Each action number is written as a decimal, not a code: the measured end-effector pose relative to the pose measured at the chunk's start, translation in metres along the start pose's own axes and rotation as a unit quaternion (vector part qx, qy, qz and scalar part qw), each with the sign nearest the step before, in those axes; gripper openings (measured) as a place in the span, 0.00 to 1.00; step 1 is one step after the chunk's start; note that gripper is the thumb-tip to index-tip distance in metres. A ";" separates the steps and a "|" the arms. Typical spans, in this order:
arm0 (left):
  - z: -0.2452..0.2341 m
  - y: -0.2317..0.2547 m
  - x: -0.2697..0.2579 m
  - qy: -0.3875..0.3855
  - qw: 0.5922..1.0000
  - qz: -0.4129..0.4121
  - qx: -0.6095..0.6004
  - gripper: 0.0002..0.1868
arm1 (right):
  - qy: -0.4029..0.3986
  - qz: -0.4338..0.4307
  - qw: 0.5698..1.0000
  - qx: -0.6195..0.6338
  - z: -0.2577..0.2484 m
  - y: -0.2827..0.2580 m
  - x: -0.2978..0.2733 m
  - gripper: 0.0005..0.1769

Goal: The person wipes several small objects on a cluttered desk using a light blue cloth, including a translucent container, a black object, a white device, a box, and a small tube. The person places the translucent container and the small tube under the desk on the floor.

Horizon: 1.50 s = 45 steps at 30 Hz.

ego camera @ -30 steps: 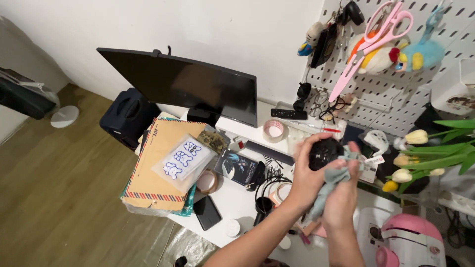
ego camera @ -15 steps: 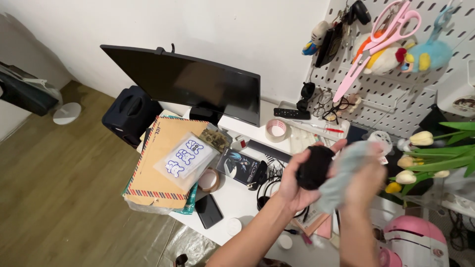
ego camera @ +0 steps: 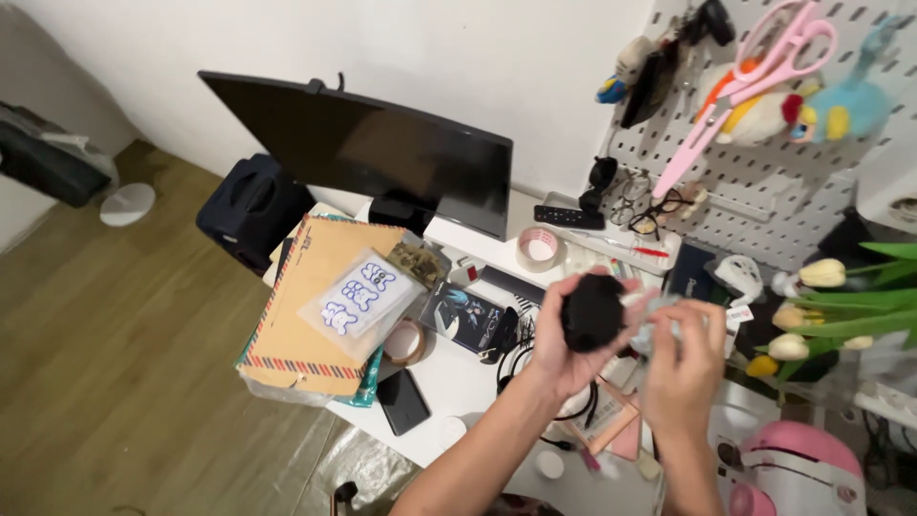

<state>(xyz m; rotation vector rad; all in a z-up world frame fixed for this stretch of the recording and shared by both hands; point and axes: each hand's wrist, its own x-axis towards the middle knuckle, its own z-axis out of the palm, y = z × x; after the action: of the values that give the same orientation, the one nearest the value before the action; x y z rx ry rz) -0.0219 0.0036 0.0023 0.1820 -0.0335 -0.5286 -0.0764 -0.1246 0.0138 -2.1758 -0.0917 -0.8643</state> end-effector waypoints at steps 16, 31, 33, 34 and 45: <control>-0.261 0.069 -0.108 0.293 0.802 0.209 0.477 0.27 | -0.373 0.367 0.824 0.217 0.192 0.077 -0.123 0.24; -0.465 0.080 -0.095 0.428 0.612 0.080 0.660 0.26 | -0.478 0.619 0.604 0.152 0.318 0.161 -0.215 0.23; -0.459 0.077 -0.092 0.426 0.574 0.106 0.691 0.25 | -0.482 0.601 0.619 0.154 0.324 0.169 -0.223 0.24; -0.450 0.075 -0.091 0.427 0.575 0.103 0.690 0.25 | -0.482 0.603 0.618 0.152 0.323 0.167 -0.223 0.24; -0.412 0.082 -0.096 0.426 0.572 0.082 0.696 0.34 | -0.458 0.519 0.706 0.150 0.304 0.169 -0.222 0.23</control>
<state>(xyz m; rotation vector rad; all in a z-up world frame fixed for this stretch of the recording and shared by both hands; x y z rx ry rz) -0.0311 0.1889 -0.3870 1.9932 0.5066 -0.0493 -0.0236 0.0127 -0.3718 -1.6952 0.4455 0.8448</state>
